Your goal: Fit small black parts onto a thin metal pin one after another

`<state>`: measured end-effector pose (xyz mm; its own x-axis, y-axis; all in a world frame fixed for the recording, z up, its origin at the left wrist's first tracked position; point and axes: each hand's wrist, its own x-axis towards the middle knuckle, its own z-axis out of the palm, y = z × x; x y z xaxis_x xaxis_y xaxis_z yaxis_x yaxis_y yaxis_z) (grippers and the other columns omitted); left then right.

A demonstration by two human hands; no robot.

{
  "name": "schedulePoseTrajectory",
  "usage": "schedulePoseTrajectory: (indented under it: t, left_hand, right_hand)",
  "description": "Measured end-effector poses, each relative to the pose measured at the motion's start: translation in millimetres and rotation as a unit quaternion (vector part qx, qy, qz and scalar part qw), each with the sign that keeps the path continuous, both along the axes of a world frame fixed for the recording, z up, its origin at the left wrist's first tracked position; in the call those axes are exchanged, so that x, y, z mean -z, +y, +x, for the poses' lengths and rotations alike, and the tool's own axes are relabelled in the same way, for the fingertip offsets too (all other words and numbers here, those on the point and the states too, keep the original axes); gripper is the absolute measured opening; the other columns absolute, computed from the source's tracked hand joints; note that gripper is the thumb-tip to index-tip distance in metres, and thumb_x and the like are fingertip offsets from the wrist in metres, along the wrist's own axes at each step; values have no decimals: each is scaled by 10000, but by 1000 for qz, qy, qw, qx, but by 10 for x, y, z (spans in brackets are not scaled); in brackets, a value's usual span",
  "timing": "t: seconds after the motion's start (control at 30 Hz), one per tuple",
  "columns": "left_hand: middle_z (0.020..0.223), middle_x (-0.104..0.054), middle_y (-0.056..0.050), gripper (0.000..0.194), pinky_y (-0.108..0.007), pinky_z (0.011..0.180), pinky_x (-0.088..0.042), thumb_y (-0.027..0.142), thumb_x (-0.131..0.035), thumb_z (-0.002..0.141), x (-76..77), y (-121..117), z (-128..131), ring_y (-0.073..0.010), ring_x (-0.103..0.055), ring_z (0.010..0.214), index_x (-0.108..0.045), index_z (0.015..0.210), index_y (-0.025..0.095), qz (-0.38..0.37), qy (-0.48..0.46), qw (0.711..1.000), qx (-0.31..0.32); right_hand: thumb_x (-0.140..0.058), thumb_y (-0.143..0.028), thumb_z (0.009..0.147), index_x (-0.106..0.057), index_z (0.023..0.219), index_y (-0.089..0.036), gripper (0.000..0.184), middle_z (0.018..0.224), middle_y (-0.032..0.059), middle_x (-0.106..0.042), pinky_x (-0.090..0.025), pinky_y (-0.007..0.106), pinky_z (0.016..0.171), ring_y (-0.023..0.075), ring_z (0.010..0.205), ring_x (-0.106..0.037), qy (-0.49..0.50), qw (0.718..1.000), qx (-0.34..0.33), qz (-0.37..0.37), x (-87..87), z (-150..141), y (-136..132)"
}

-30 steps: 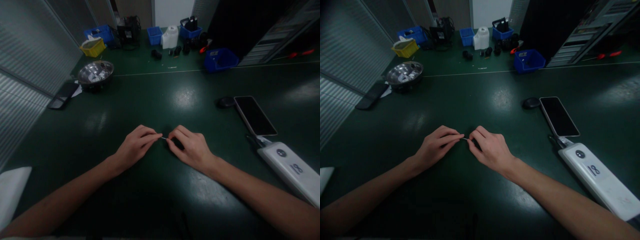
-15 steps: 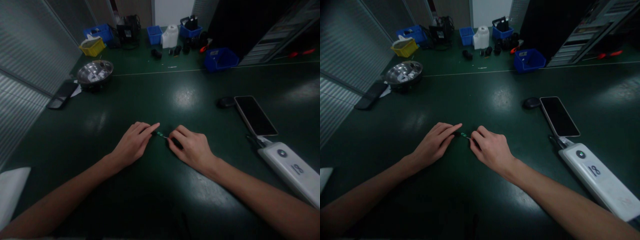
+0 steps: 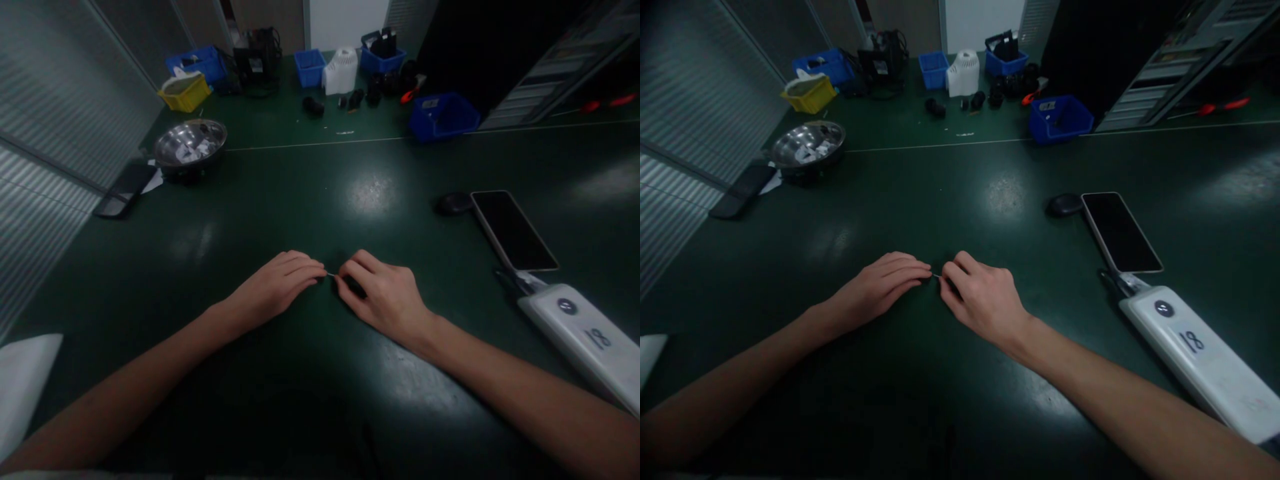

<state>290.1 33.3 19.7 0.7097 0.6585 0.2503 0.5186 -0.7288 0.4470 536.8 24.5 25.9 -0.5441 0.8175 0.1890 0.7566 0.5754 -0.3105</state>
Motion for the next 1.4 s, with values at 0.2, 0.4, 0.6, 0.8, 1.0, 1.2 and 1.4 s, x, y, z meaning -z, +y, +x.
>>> schedulePoseTrajectory:
  t: [0.2,0.4,0.6,0.8,1.0,1.2,1.4]
  left_hand:
    - [1250,-677,-84,317,-377,997,-530,227,-559,1004,-43,258,-413,-204,-632,1141,-633,1311,204,8,-6,993,-114]
    - [1232,-682,-68,305,-368,987,-492,330,-605,967,-83,651,-1412,-209,-635,1059,-704,1209,172,67,28,936,-345]
    - [1157,-675,-16,381,-311,960,-444,390,-596,951,-67,696,-2082,-161,-571,945,-688,1240,158,71,69,853,-513]
    - [1068,-693,-13,416,-286,877,-458,433,-631,923,12,740,-2206,-156,-587,895,-712,1244,181,64,36,834,-546]
    - [1075,-688,-23,440,-273,804,-461,450,-638,912,19,757,-2202,-143,-561,844,-718,1221,147,55,15,829,-556]
    - [1090,-690,-38,428,-301,882,-458,417,-605,927,2,749,-2179,-160,-585,912,-720,1210,118,73,29,837,-541]
    - [1075,-701,-11,380,-365,1043,-403,386,-574,948,-29,713,-2148,-183,-580,976,-721,1203,145,90,63,842,-528]
  right_hand:
    - [-444,-367,1039,-656,990,-204,272,988,28,-632,-309,271,555,116,693,-549,1,1000,6,-4,6,11,1]
    - [-451,-353,1036,-662,995,-189,270,994,36,-635,-309,262,544,105,683,-540,12,1000,0,-13,-13,18,-1]
    - [-447,-349,1035,-663,996,-192,270,989,39,-641,-305,262,542,106,687,-545,17,1000,-1,-13,-4,19,6]
    - [-452,-349,1031,-667,991,-186,272,989,44,-646,-307,263,546,108,687,-552,15,1000,3,-17,-14,13,8]
    - [-460,-358,1030,-661,995,-194,262,991,32,-639,-306,268,545,109,690,-548,11,1000,5,-20,-11,13,7]
    - [-453,-359,1030,-664,990,-192,272,987,38,-644,-299,268,544,109,685,-545,19,1000,6,-13,8,6,11]
    - [-459,-361,1029,-666,989,-194,268,987,37,-648,-303,269,547,110,686,-551,17,1000,5,-13,14,10,14]
